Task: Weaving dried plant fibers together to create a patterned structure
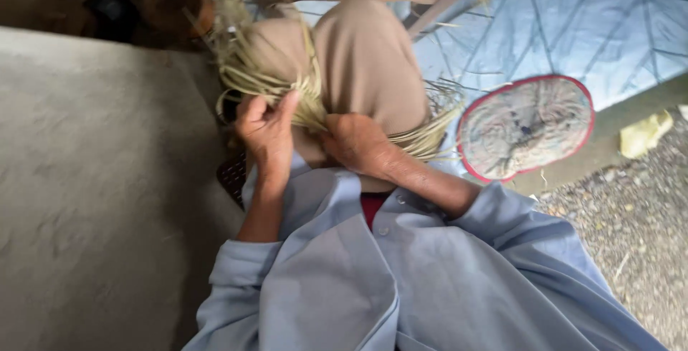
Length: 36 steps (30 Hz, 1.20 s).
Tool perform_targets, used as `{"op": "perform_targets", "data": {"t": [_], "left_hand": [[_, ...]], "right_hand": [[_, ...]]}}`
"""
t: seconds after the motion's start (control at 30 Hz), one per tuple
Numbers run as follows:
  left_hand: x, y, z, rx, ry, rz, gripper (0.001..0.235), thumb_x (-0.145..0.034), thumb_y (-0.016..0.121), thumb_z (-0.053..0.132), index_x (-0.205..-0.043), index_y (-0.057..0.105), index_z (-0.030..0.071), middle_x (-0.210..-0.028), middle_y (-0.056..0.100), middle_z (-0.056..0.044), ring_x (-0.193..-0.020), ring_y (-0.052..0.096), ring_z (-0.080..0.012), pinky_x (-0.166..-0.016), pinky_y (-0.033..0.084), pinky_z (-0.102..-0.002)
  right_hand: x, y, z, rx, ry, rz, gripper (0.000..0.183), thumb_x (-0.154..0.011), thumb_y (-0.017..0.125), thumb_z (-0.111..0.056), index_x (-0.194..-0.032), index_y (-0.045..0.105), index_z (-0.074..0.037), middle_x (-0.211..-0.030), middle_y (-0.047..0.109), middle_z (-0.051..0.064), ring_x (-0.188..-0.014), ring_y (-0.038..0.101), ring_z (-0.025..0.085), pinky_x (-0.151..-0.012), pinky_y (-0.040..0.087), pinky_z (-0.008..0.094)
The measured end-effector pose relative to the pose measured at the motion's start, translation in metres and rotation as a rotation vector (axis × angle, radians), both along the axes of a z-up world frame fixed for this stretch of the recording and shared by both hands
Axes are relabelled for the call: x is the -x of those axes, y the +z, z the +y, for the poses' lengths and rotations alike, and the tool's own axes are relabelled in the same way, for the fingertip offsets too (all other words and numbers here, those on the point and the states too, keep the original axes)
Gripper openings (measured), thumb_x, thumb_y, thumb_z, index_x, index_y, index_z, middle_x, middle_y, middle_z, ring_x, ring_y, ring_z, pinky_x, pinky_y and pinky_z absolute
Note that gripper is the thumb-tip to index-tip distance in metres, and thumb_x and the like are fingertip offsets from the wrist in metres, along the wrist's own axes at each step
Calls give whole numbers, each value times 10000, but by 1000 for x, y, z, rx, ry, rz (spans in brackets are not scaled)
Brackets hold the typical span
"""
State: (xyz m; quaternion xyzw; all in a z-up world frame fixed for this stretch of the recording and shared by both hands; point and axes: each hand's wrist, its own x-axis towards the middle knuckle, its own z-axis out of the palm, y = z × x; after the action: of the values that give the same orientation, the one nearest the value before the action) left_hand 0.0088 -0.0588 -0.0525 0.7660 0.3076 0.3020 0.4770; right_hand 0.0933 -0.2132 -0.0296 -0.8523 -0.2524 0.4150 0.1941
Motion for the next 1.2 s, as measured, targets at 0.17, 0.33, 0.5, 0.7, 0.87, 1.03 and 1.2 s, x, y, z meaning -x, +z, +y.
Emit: {"op": "perform_targets", "data": {"t": [0.17, 0.33, 0.5, 0.7, 0.87, 1.03, 1.2], "left_hand": [[-1, -34, 6, -28, 25, 29, 260, -725, 981, 39, -902, 795, -1, -870, 690, -170, -857, 680, -275, -816, 565, -397], [-3, -17, 6, 38, -32, 3, 245, -779, 961, 10, -944, 784, -30, -888, 686, -174, -872, 680, -259, -844, 560, -387], [-9, 8, -2, 7, -64, -30, 208, -817, 946, 12, -935, 782, -38, -873, 682, -168, -857, 689, -259, -830, 558, -358], [-7, 26, -14, -16, 3, 40, 269, -1030, 747, 190, -843, 638, 31, -813, 553, 0, -769, 497, -111, -686, 429, -290], [-1, 10, -9, 133, 337, -17, 201, -1071, 647, 258, -1001, 611, 72, -792, 565, -16, -769, 542, -72, -753, 457, -217], [1, -7, -3, 25, 297, 29, 227, -1081, 662, 249, -1022, 635, 32, -730, 572, -52, -718, 547, -100, -721, 463, -255], [-1, -8, -3, -26, 267, 42, 205, -1081, 660, 224, -1001, 655, 36, -677, 573, -63, -692, 545, -121, -714, 470, -284]], "right_hand": [[-20, 55, -35, 6, 24, 56, 464, -994, 502, -523, -990, 693, -100, -969, 747, 239, -1016, 707, 458, -885, 569, 563], [-64, 44, -116, 47, -146, -41, 368, -1023, 512, -414, -944, 691, -103, -858, 725, 208, -894, 721, 444, -796, 578, 547], [-107, -16, -130, -232, -302, -199, 167, -996, 601, -274, -997, 706, -143, -823, 715, 180, -832, 713, 447, -722, 554, 561], [-206, -68, -46, -740, -341, -606, 155, -852, 598, 41, -885, 727, -39, -795, 753, 61, -652, 673, 174, -564, 506, 339], [-248, -104, -26, -715, -584, -605, 134, -773, 640, -11, -826, 729, -95, -763, 773, 50, -686, 746, 188, -609, 593, 344], [-287, -154, -14, -482, -357, -863, 75, -781, 651, -46, -752, 712, -80, -612, 680, 142, -607, 721, 341, -506, 548, 466], [-284, -150, -11, -380, -252, -941, 244, -801, 620, -1, -851, 745, -204, -701, 604, 80, -787, 665, 349, -706, 567, 409]]}}
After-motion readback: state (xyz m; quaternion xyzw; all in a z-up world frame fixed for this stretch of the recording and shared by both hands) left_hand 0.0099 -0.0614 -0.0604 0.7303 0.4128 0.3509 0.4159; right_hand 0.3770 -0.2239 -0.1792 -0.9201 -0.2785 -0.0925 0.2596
